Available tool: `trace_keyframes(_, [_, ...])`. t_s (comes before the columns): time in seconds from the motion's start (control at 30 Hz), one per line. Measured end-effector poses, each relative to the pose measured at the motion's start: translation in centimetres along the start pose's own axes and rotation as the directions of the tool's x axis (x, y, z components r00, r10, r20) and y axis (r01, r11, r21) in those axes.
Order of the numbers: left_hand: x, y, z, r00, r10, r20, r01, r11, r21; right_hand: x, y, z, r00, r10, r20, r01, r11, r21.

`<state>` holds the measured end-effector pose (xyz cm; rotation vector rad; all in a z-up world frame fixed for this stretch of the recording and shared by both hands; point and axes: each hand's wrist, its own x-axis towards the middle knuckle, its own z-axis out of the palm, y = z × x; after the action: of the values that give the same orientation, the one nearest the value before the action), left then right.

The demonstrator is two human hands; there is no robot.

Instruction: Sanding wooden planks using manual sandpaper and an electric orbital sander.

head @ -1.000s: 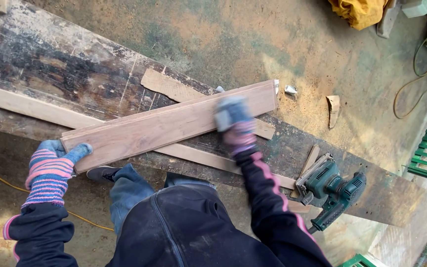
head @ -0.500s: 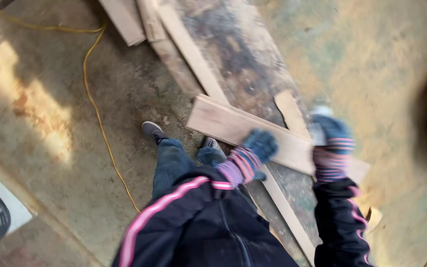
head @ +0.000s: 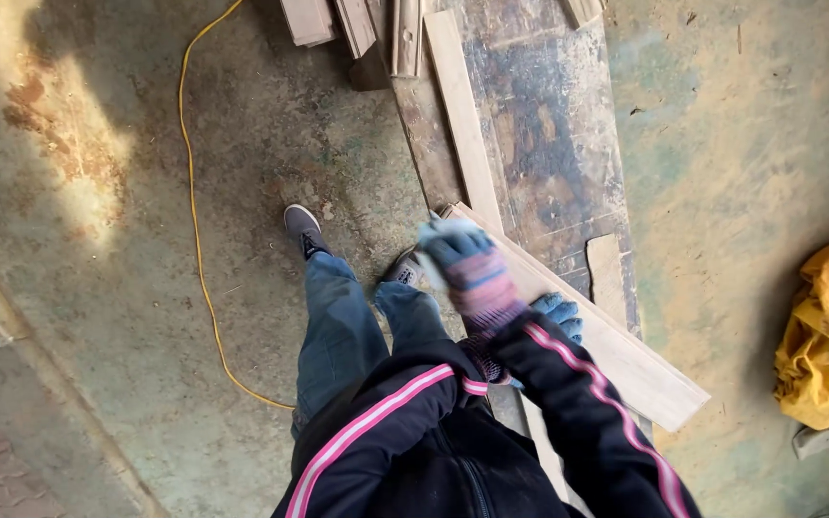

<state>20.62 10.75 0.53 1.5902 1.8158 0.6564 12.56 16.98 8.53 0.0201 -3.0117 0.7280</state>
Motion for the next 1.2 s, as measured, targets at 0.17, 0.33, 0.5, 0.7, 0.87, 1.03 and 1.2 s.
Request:
trace_keyframes(0.17, [1.2,0.7,0.7,0.997,-0.03,-0.076,0.026,0.999,-0.044,-9.4,3.7,-1.3,0.958,0.278,0.068,-0.279,0.96,0.003])
trace_keyframes(0.33, [1.6,1.5,0.2,0.989,-0.056,-0.134,0.051,0.998,-0.04,-1.4,0.8,-0.1,0.971,0.218,-0.095,-0.213,0.975,0.055])
trace_keyframes(0.5, [0.1,0.7,-1.0,0.978,-0.09,-0.19,0.093,0.996,0.005,2.9,0.3,-1.9,0.994,0.113,0.005,-0.113,0.994,0.005])
trace_keyframes(0.7, [-4.0,-2.4,-9.6,0.948,-0.108,-0.298,0.124,0.992,0.037,-17.1,13.4,-7.5,0.626,0.729,-0.276,-0.712,0.679,0.18])
trace_keyframes(0.87, [-4.5,-9.0,-16.5,0.659,-0.707,-0.257,0.598,0.7,-0.391,-27.0,8.5,-8.5,0.239,0.859,-0.453,-0.947,0.308,0.085])
trace_keyframes(1.03, [-3.7,-14.7,-11.0,0.614,-0.727,0.308,0.696,0.315,-0.645,-28.3,6.0,-4.5,0.145,0.908,-0.392,-0.965,0.217,0.146])
trace_keyframes(1.2, [-10.3,-20.4,-14.0,0.786,-0.61,-0.102,0.383,0.61,-0.693,-22.7,4.2,-3.3,0.19,0.795,-0.576,-0.657,0.539,0.527])
